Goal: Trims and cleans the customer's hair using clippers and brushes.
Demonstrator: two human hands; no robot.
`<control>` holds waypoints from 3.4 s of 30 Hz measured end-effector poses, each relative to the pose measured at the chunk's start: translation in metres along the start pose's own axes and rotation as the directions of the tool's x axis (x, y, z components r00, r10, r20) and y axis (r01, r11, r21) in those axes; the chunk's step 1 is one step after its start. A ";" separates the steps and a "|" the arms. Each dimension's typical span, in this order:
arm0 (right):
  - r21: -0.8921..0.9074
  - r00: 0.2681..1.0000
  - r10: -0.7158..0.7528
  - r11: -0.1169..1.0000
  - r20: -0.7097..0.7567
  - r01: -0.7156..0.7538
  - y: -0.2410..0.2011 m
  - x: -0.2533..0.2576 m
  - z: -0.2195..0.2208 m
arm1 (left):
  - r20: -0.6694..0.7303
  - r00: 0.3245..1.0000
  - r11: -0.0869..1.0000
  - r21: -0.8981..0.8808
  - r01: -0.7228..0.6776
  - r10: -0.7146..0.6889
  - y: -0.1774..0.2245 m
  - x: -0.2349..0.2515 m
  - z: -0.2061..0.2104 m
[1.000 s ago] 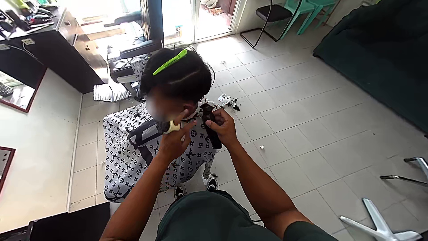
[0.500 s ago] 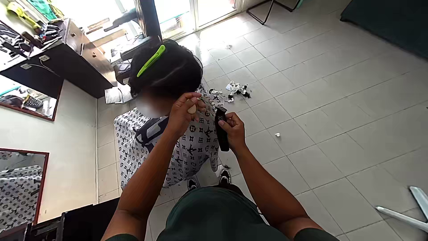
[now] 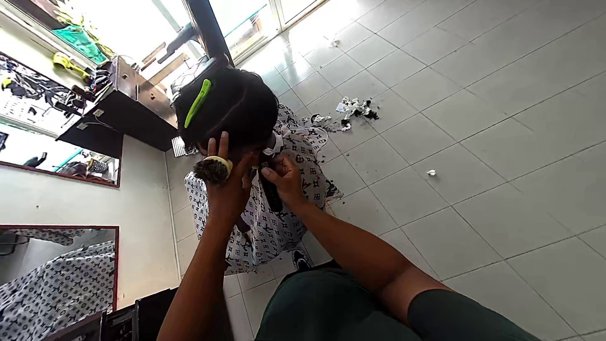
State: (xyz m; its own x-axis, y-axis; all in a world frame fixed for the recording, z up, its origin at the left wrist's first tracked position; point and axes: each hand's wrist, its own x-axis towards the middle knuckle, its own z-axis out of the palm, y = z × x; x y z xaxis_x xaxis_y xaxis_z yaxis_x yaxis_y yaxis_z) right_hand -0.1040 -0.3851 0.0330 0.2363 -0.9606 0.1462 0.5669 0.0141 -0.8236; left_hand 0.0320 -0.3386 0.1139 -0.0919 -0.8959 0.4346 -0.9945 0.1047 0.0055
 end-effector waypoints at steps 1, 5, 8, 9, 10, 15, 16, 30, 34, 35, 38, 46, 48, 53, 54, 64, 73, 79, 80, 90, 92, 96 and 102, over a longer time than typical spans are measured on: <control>0.002 1.000 -0.005 1.000 0.001 0.005 0.001 0.001 0.006 | 0.008 0.999 0.999 0.014 0.030 -0.031 0.001 -0.005 0.001; -0.024 1.000 -0.016 1.000 -0.025 0.016 0.005 0.003 0.020 | 0.013 0.994 0.993 0.040 0.112 -0.112 -0.001 -0.022 0.010; -0.045 0.999 -0.018 0.999 -0.041 0.016 0.008 0.003 0.024 | 0.002 0.991 0.990 0.040 0.132 -0.132 -0.003 -0.028 0.016; -0.039 0.999 -0.022 0.999 -0.045 0.020 0.008 0.003 0.024 | 0.007 0.990 0.989 0.046 0.138 -0.138 -0.003 -0.029 0.017; -0.029 0.998 -0.030 0.999 -0.047 0.028 0.009 0.002 0.025 | 0.018 0.989 0.988 0.056 0.145 -0.146 -0.002 -0.030 0.018; 0.007 0.999 -0.039 0.999 -0.038 0.039 0.011 0.004 0.024 | 0.054 0.985 0.984 0.084 0.158 -0.163 -0.001 -0.033 0.021; 0.004 0.999 -0.036 0.999 -0.034 0.036 0.011 0.004 0.024 | 0.052 0.985 0.984 0.077 0.159 -0.163 -0.001 -0.033 0.021; -0.021 1.000 0.028 0.999 -0.014 -0.028 0.006 0.004 0.026 | 0.060 0.985 0.986 0.050 0.161 -0.164 -0.002 -0.037 0.022; -0.044 0.999 -0.002 0.999 0.044 0.004 0.004 0.004 0.024 | 0.059 0.985 0.986 0.061 0.158 -0.162 -0.002 -0.036 0.021; -0.043 0.999 -0.003 0.999 0.049 0.005 0.003 0.004 0.025 | 0.053 0.986 0.986 0.065 0.151 -0.155 -0.002 -0.036 0.021; -0.030 1.000 0.008 1.000 0.029 -0.007 0.004 0.003 0.026 | 0.049 0.987 0.987 0.056 0.150 -0.153 -0.003 -0.036 0.022; -0.055 1.000 0.009 0.998 -0.013 -0.010 0.003 0.001 0.028 | 0.075 0.983 0.985 0.045 0.165 -0.168 -0.001 -0.036 0.020; -0.054 1.000 0.007 0.999 -0.009 -0.007 0.003 0.001 0.028 | 0.078 0.983 0.986 0.045 0.160 -0.163 -0.002 -0.037 0.019; -0.070 1.000 0.013 0.997 0.003 -0.013 0.001 0.002 0.028 | 0.080 0.982 0.984 0.062 0.166 -0.171 -0.003 -0.038 0.020; -0.079 1.000 0.018 0.997 0.013 -0.017 0.000 0.002 0.029 | 0.076 0.983 0.985 0.069 0.161 -0.166 -0.003 -0.038 0.021; -0.020 0.999 -0.031 0.999 0.023 0.031 0.004 0.003 0.027 | 0.056 0.987 0.988 0.045 0.145 -0.147 -0.004 -0.038 0.021; -0.036 0.999 -0.016 0.999 0.029 0.017 0.003 0.004 0.026 | 0.099 0.981 0.985 0.066 0.162 -0.168 -0.004 -0.038 0.021; -0.034 0.998 -0.017 0.999 0.060 0.019 0.002 0.003 0.024 | 0.080 0.986 0.988 0.059 0.143 -0.148 -0.004 -0.038 0.021; -0.025 0.998 -0.024 0.999 0.056 0.026 0.003 0.003 0.023 | 0.081 0.985 0.988 0.057 0.146 -0.150 -0.004 -0.038 0.021; -0.028 0.999 0.015 1.000 0.030 -0.014 -0.001 0.004 0.025 | 0.111 0.980 0.984 0.083 0.155 -0.164 -0.003 -0.038 0.021; -0.041 0.999 0.020 0.999 0.035 -0.019 -0.003 0.006 0.026 | 0.105 0.981 0.984 0.090 0.151 -0.160 -0.003 -0.038 0.021; -0.003 0.999 -0.015 1.000 0.045 0.015 0.002 0.013 0.026 | 0.071 0.986 0.988 0.050 0.147 -0.151 -0.003 -0.037 0.021; 0.013 0.999 -0.035 0.999 0.031 0.034 0.003 0.014 0.026 | 0.046 0.990 0.991 0.045 0.129 -0.131 -0.004 -0.037 0.023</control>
State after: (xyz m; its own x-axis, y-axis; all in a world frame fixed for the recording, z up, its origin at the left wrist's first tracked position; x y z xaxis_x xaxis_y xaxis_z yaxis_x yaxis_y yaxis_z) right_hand -0.0788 -0.3909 0.0469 0.2410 -0.9514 0.1918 0.5845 -0.0154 -0.8112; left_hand 0.0378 -0.3155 0.0774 0.0371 -0.9210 0.3878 -0.9993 -0.0313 0.0210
